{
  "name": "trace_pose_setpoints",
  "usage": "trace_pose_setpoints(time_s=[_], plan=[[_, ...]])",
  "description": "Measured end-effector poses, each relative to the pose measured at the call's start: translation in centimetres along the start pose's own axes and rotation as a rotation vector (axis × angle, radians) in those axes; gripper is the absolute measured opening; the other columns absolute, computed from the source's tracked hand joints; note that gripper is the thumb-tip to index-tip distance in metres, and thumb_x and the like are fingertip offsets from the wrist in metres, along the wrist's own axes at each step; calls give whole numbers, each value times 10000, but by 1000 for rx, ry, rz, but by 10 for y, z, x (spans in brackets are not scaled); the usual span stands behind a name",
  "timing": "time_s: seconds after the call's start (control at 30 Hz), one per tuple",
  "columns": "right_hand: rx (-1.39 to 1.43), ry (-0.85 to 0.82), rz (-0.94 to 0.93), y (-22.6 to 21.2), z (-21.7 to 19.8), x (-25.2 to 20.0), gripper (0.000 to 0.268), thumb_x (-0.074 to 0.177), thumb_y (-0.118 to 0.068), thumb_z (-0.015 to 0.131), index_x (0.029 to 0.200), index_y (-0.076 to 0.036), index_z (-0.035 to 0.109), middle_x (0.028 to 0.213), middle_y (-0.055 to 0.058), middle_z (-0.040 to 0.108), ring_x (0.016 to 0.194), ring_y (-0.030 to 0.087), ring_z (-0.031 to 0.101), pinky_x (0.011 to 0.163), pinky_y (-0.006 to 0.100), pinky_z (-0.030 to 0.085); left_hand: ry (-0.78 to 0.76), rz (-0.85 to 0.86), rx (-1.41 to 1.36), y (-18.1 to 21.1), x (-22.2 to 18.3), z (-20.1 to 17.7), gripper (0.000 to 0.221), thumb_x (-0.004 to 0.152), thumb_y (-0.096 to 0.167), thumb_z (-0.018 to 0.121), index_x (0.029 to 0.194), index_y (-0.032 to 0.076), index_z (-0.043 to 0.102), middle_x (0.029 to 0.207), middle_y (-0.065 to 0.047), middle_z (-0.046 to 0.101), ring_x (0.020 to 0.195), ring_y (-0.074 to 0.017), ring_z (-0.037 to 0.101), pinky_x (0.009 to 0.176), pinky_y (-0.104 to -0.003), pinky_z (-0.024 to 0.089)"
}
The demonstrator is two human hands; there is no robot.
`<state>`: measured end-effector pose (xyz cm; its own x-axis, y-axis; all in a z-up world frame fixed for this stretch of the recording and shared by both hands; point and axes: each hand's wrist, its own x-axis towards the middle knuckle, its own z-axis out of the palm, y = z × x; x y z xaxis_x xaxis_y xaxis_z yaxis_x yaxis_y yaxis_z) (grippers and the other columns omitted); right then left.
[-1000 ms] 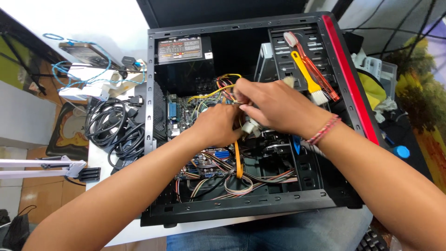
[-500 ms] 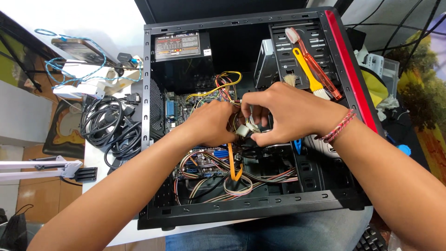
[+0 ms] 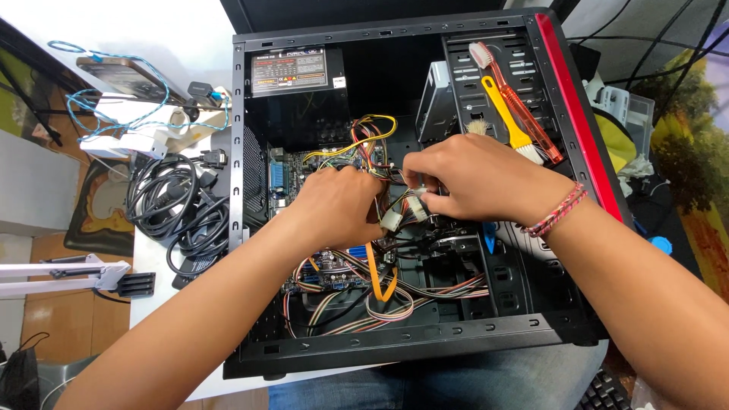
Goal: Organizing and connecting internal cables inside an open desktop computer case.
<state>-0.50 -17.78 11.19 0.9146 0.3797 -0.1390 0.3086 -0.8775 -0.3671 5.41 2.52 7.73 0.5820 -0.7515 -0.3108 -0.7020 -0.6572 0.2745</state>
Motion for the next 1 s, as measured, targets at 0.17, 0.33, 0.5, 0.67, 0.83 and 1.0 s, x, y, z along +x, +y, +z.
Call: trace_pose_setpoints(time_s=[0.17, 0.33, 0.5, 0.67, 0.83, 1.0], plan=[[-47, -24, -9, -2, -2, 0, 203, 735, -156, 755, 911, -102, 668, 800, 53, 718, 773, 282, 700, 668, 419, 526, -5, 64, -40, -6, -4, -3, 282, 679, 344, 847, 875, 154, 777, 780, -17, 775, 772, -262, 744, 793, -406, 570], [-4, 16, -92, 5, -3, -1, 264, 714, -208, 809, 895, -78, 668, 849, 82, 703, 805, 301, 693, 689, 419, 533, -127, 8, -93, -8, -11, -20, 352, 667, 342, 857, 970, 186, 768, 808, 44, 795, 789, -202, 754, 758, -372, 587], [82, 25, -24, -1, -12, -1, 342, 685, -191, 809, 951, -54, 644, 842, 85, 704, 793, 290, 700, 716, 408, 546, -197, 104, -86, -18, -17, -17, 351, 645, 338, 857, 969, 217, 793, 812, 59, 791, 778, -180, 761, 717, -369, 597], [44, 106, -101, 3, -8, -1, 277, 742, -53, 673, 1018, -62, 652, 948, 94, 719, 848, 322, 699, 744, 440, 537, -147, 100, 15, -15, -20, -12, 261, 762, 448, 830, 890, 221, 832, 747, 4, 765, 766, -237, 722, 721, -391, 572], [38, 136, -67, 2, -7, -1, 279, 823, -114, 655, 1098, -70, 655, 991, 108, 723, 876, 341, 695, 763, 451, 537, -90, -22, 77, -16, -18, -16, 282, 849, 494, 785, 849, 215, 825, 686, -4, 762, 722, -233, 734, 731, -378, 566], [-25, 166, -83, 4, 0, -1, 267, 872, -149, 662, 1130, -94, 699, 973, 113, 712, 924, 338, 677, 809, 456, 524, 272, 5, -37, -23, -14, -21, 389, 636, 315, 929, 903, 132, 713, 836, -3, 760, 796, -254, 737, 765, -422, 541]])
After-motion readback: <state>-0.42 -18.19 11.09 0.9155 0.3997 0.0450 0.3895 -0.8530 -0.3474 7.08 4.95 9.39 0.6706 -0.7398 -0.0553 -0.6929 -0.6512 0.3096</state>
